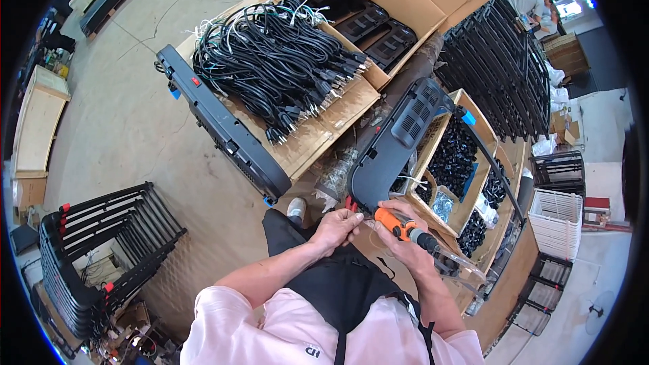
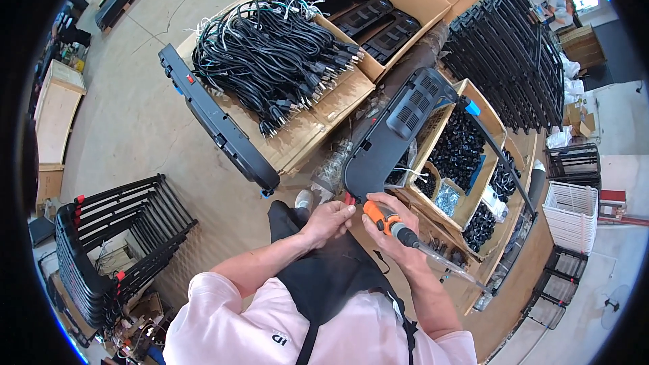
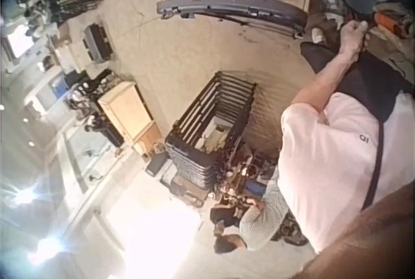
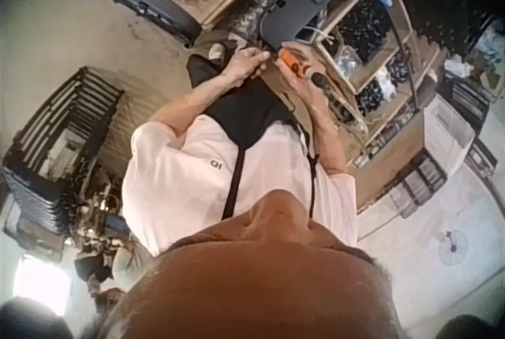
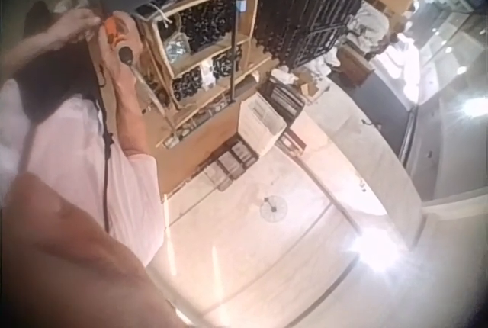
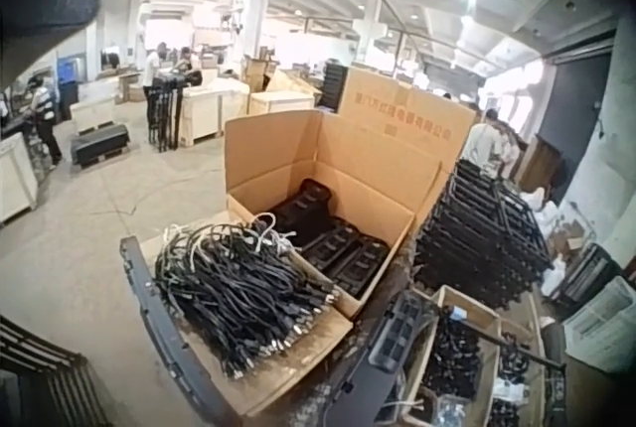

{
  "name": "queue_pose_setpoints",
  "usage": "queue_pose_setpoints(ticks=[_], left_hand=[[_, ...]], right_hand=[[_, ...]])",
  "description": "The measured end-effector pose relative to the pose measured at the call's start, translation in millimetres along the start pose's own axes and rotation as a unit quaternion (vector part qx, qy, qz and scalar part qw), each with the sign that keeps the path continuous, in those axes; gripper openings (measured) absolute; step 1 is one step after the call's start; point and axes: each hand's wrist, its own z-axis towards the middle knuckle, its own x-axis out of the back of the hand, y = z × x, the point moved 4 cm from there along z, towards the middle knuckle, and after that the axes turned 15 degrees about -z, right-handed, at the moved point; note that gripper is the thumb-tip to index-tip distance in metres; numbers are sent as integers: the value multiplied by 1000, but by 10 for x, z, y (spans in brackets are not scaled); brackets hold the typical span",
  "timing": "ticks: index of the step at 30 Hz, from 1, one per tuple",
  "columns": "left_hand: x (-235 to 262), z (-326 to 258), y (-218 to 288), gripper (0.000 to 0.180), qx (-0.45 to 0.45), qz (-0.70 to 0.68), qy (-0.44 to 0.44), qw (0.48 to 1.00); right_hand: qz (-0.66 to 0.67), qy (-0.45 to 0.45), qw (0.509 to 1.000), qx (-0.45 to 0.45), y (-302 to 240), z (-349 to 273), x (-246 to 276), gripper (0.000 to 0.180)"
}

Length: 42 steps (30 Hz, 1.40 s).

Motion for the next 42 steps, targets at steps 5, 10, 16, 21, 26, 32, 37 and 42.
queue_pose_setpoints(ticks=[5, 10, 16, 21, 26, 32, 37, 42], left_hand=[[70, 40, -67, 26, -6, -51, -13, 999], [72, -7, -53, 29, 13, -108, -44, 993], [100, 17, -96, 31, 10, -121, -10, 993], [163, 78, -163, 32, 21, -149, 19, 988], [-38, 48, 6, 30, 51, -248, 35, 967], [-332, 170, 305, 28, 51, -337, -31, 940], [-389, 289, 384, 30, 70, -343, -66, 934], [-468, 364, 385, 34, 81, -368, -88, 922]], right_hand=[[16, 0, 999, 35, 8, 7, -36, 36], [-5, 25, 997, 71, 8, -4, -46, 35], [27, 0, 999, 23, 72, 1, -78, 34], [1, -28, 1000, -12, 21, 16, -71, 43], [150, 44, 988, -3, 105, -155, 60, 48], [216, 57, 975, 14, 60, -53, 201, 51], [217, 75, 973, 6, 74, 46, 297, 51], [237, 75, 968, -24, 112, 189, 282, 52]])
